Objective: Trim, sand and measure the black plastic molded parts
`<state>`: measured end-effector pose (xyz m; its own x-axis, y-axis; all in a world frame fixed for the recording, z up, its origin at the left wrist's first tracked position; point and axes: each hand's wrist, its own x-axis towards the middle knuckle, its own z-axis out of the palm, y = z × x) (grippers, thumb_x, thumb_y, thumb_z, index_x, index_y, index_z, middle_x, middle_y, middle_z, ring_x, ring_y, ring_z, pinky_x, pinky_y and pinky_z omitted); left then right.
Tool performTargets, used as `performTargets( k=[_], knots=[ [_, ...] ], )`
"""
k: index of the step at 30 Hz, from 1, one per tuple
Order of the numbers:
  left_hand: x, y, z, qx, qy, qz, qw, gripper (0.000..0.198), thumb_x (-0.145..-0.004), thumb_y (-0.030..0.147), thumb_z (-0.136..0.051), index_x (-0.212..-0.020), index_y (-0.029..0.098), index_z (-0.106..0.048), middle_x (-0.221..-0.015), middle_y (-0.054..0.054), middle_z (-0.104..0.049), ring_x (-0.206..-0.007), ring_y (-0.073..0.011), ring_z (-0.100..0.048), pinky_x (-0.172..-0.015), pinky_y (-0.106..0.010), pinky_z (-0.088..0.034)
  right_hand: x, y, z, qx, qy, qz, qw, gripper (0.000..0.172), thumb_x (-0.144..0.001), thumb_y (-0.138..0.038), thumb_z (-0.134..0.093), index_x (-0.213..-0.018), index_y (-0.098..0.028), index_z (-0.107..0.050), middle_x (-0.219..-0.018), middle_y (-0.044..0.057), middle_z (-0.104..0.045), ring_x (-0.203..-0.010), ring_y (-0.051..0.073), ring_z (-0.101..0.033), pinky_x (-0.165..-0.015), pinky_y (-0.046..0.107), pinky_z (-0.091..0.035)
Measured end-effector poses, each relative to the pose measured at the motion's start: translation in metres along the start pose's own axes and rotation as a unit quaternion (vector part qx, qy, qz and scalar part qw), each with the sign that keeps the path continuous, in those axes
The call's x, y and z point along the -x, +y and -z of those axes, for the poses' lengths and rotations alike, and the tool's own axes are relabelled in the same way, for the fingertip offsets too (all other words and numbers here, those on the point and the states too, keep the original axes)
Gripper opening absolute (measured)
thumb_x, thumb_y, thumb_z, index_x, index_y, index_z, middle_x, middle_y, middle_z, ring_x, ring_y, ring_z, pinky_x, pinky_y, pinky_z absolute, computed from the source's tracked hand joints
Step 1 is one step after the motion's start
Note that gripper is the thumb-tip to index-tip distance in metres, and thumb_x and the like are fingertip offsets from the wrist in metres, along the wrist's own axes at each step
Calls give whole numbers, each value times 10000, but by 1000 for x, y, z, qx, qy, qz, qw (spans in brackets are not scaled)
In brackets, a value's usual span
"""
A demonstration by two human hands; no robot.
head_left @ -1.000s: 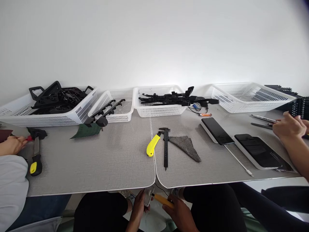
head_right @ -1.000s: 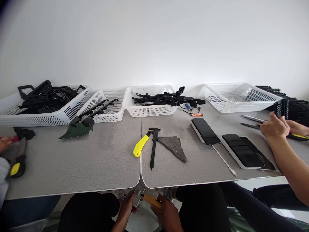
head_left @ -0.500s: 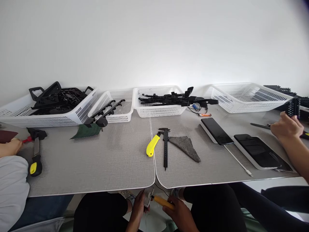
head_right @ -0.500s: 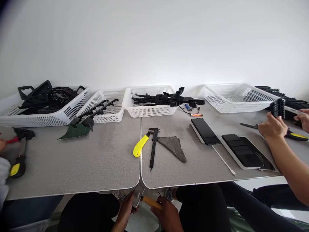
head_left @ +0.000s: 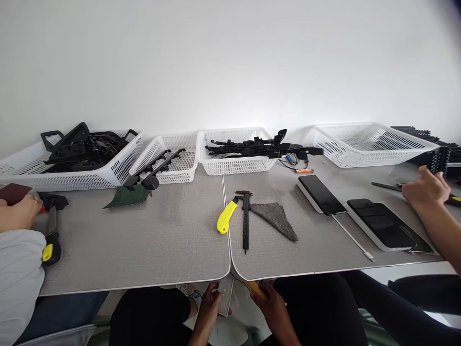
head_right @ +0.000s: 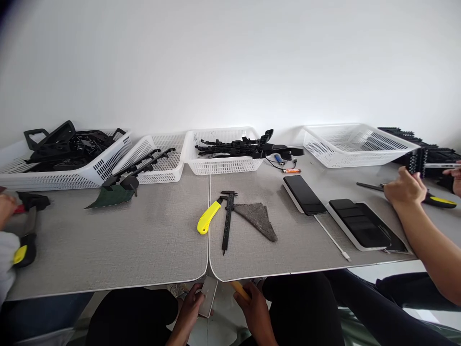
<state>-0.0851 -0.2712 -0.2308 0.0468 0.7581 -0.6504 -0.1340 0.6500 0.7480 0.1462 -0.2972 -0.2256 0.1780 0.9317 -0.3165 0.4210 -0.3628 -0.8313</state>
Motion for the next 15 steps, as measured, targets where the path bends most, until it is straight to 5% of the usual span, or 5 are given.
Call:
performTargets(
  k=[5,9,15],
  knots=[
    [27,18,-18,19,-32,-32,999,529,-646,644,-834,-906,255,-586,-752,-25,-763,-478,-171,-631,-490,-288,-475,0,0,1,-18,1,0,1000,382,-907,-574,-642,-875,-198,-708,-804,30,-693,-748,222,-634,-674,304,-475],
    [59,31,-31,25,-23,-61,998,602,-764,809,-736,-939,251,-592,-761,-37,-767,-459,-141,-572,-503,-287,-453,0,-1,1,-19,-6,-5,1000,419,-883,-601,-636,-850,-189,-707,-776,26,-656,-712,209,-595,-650,305,-453],
    [117,66,-47,58,0,-80,995,652,-746,818,-781,-967,229,-611,-723,-42,-750,-450,-133,-532,-502,-279,-416,0,-6,3,-15,-20,-7,1000,382,-861,-566,-672,-824,-186,-699,-749,30,-648,-688,207,-605,-616,296,-432]
  ],
)
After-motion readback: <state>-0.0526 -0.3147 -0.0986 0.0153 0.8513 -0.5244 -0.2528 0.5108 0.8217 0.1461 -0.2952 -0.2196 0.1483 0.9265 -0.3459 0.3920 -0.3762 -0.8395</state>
